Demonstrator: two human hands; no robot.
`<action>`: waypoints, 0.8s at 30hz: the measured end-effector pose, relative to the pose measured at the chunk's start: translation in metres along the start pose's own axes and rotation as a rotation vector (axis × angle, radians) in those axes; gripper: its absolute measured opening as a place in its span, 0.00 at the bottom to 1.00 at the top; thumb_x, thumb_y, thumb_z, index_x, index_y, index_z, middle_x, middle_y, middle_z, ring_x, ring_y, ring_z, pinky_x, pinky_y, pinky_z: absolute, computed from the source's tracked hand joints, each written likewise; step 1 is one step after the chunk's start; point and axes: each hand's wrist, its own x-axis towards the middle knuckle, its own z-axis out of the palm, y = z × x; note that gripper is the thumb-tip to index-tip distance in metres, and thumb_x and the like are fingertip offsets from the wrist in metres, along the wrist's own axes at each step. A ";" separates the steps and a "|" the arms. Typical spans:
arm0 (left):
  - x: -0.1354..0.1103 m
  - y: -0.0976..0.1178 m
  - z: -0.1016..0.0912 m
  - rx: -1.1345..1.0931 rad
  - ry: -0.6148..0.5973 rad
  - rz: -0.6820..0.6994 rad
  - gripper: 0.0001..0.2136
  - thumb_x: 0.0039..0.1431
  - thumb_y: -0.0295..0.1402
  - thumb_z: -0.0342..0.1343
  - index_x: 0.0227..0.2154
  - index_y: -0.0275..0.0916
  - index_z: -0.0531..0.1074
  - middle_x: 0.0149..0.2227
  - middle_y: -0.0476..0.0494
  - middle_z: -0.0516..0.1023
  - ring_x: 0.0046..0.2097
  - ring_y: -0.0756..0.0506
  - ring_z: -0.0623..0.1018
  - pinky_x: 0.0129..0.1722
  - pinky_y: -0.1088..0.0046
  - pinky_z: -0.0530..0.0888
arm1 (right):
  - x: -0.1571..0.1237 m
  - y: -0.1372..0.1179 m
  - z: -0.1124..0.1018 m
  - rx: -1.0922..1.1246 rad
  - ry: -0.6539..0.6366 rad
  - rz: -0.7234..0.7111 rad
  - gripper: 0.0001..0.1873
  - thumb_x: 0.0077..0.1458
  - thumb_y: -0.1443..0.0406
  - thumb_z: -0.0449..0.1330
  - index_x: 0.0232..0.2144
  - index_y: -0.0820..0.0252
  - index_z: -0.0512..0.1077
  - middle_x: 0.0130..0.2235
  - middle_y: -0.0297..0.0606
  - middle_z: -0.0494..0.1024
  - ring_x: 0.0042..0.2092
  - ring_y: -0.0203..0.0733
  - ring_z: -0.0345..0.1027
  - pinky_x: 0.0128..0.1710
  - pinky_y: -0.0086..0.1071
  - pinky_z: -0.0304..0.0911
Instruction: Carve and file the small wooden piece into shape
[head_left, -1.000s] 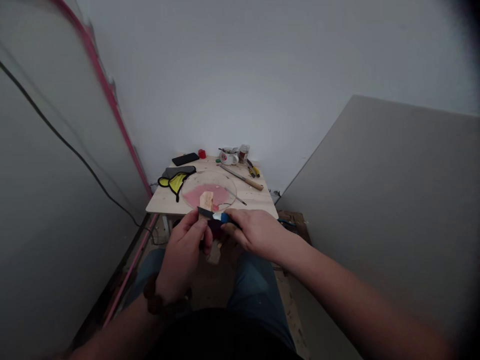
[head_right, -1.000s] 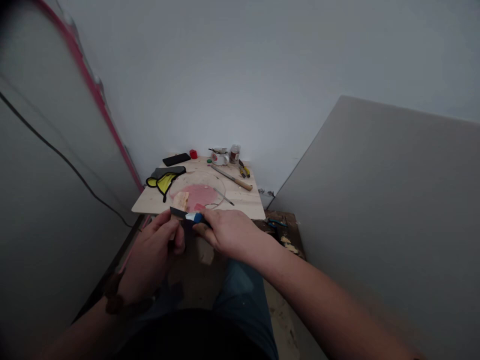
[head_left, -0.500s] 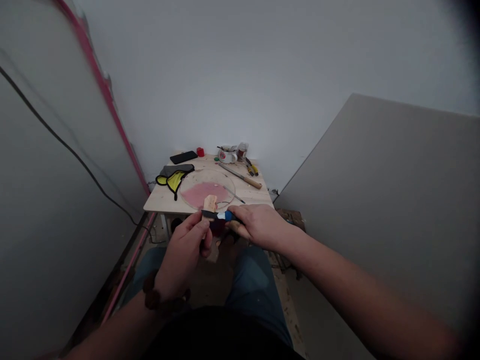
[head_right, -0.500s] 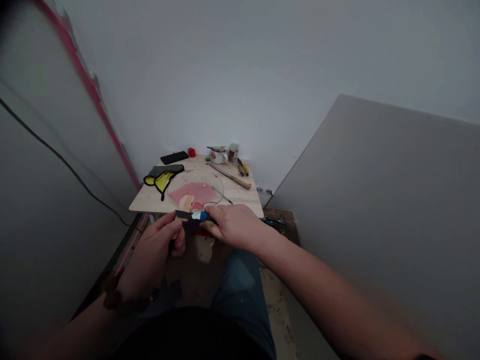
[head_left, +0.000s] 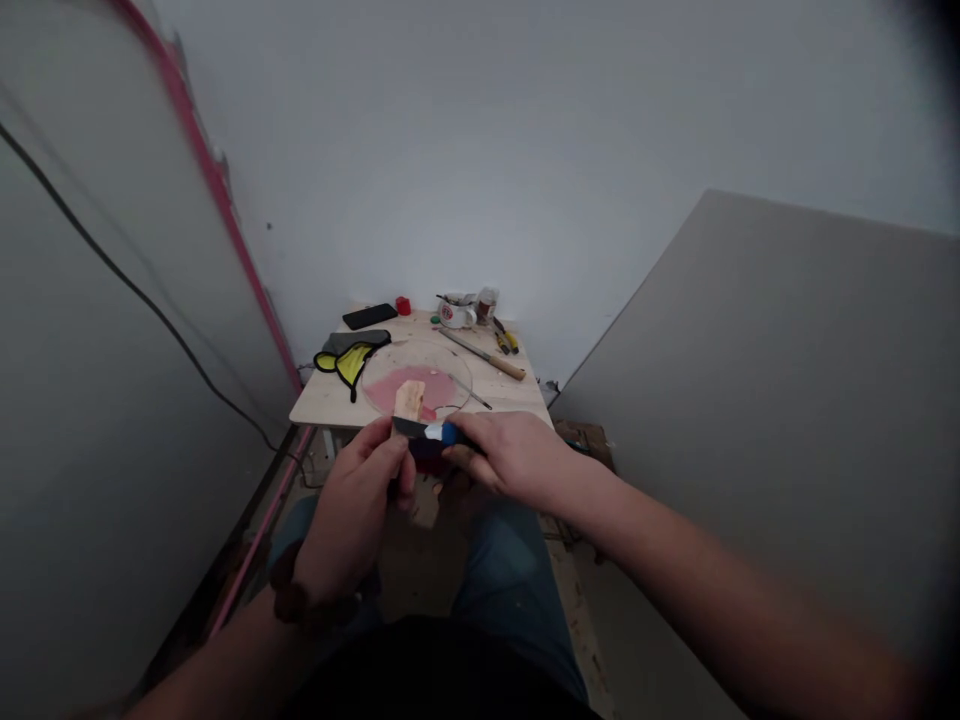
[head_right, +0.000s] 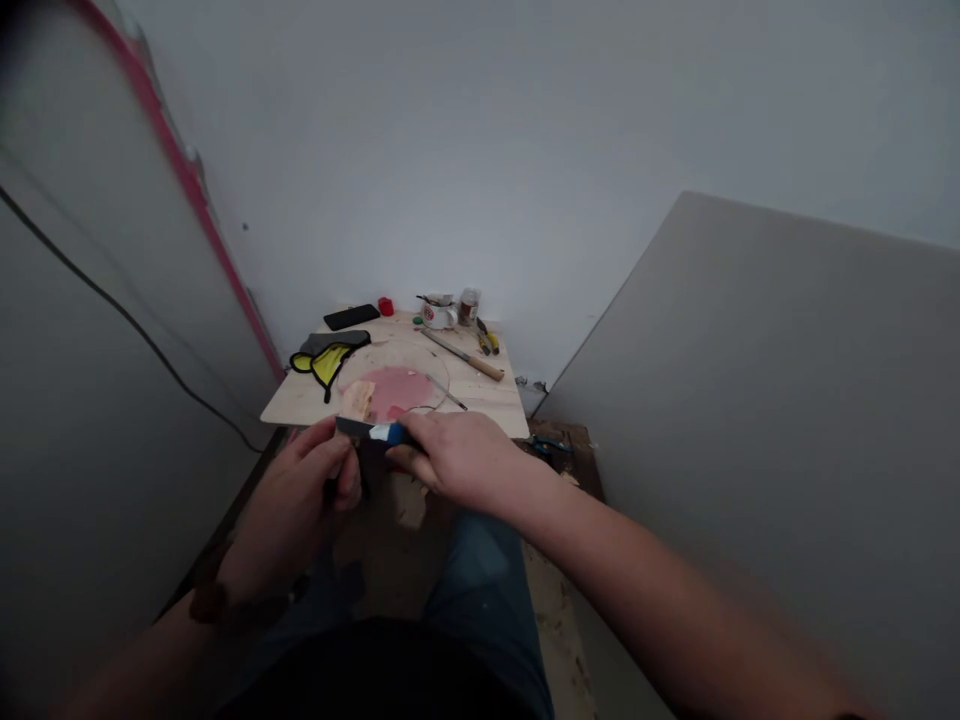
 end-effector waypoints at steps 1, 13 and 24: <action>-0.001 0.002 0.001 -0.012 -0.002 -0.007 0.11 0.71 0.43 0.64 0.34 0.46 0.73 0.24 0.52 0.71 0.25 0.46 0.67 0.27 0.70 0.65 | 0.000 -0.007 0.002 -0.018 -0.007 -0.009 0.21 0.83 0.48 0.56 0.61 0.54 0.78 0.52 0.47 0.90 0.48 0.54 0.82 0.43 0.38 0.64; -0.009 0.001 0.000 -0.157 -0.066 -0.060 0.11 0.72 0.41 0.65 0.35 0.44 0.73 0.23 0.55 0.69 0.24 0.50 0.62 0.26 0.72 0.62 | 0.003 0.008 0.000 -0.081 -0.017 -0.021 0.22 0.83 0.48 0.56 0.63 0.54 0.77 0.49 0.46 0.90 0.45 0.52 0.81 0.40 0.37 0.60; -0.006 -0.007 -0.002 -0.124 -0.044 -0.110 0.08 0.70 0.41 0.66 0.40 0.43 0.77 0.23 0.56 0.69 0.24 0.50 0.61 0.25 0.74 0.60 | 0.006 0.024 0.010 -0.127 -0.018 -0.077 0.24 0.83 0.48 0.55 0.63 0.56 0.78 0.49 0.48 0.89 0.46 0.53 0.81 0.43 0.37 0.62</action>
